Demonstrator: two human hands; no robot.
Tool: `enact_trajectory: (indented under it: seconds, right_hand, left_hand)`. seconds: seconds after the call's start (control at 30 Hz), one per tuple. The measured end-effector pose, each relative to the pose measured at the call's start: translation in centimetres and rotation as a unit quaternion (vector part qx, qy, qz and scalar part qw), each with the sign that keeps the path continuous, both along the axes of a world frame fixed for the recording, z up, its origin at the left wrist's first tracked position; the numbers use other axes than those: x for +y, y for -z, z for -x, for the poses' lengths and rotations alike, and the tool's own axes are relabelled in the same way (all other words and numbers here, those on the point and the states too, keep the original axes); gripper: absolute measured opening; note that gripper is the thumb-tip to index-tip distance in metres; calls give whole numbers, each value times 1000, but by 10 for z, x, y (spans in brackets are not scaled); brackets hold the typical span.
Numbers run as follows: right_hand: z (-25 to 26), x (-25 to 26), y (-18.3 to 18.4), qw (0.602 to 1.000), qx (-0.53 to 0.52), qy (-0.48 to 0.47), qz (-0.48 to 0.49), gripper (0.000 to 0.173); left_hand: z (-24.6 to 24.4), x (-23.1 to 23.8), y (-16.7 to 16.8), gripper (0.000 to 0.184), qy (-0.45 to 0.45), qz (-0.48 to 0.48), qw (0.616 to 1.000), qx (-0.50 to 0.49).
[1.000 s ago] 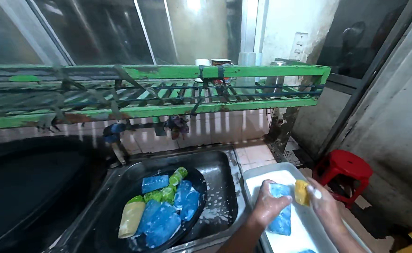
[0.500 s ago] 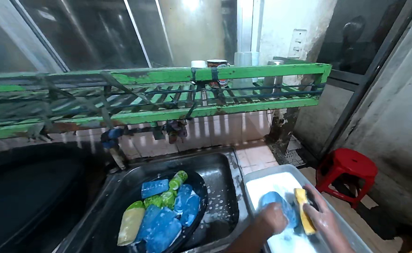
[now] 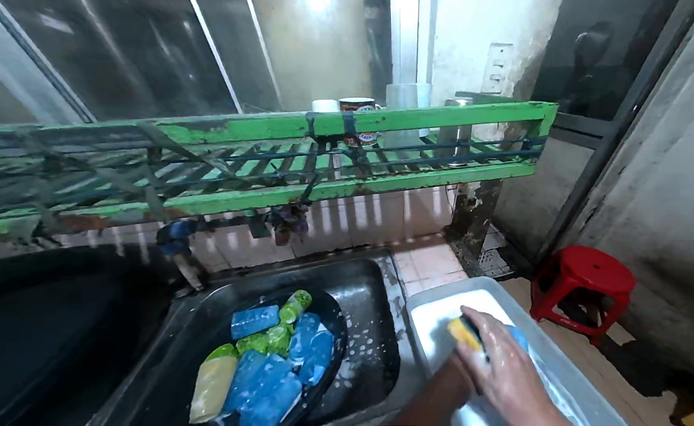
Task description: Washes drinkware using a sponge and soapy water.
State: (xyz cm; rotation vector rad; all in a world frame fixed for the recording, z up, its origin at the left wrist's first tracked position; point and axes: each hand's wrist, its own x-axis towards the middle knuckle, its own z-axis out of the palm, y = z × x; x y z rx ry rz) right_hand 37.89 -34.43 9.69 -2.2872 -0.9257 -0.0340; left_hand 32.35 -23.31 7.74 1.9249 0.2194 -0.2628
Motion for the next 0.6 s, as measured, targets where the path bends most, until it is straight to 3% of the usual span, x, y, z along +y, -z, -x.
enact_trajectory:
  seconds: [0.03,0.07,0.13,0.2,0.3,0.37,0.43,0.5,0.53,0.6]
  right_hand:
    - [5,2,4,999,-43,-7,-14,52]
    - [-1,1,0,1000,-10,-1,0,50]
    - [-38,-3,-14,979,196,24,53,45]
    - [-75,-16,-15,917,399,9,15,35]
    - [-94,-35,9,812,551,-119,-152,38]
    - [-83,-31,40,746,559,-177,-316,33]
    - [-52,-11,58,705,500,-85,-496,34]
    - [-20,25,36,712,418,122,-550,32]
    - [-9,33,33,758,367,164,-514,34]
    - [5,30,38,886,248,115,-375,52]
  left_hand:
    - [2,5,-5,37,35,-15,999,8]
    - [1,6,-9,38,56,-28,998,10]
    - [-8,5,-17,41,75,-29,996,35]
    - [-9,11,-15,45,84,9,995,44]
    - [-7,21,-7,54,54,156,985,38]
    - [-7,17,4,50,-9,339,940,-31]
    - [-14,4,13,42,-96,469,871,-113]
    - [-23,-9,8,20,-205,520,816,-146]
    - [-26,-12,1,16,-247,519,807,-136]
    - [-29,-10,-11,34,-280,499,812,-114]
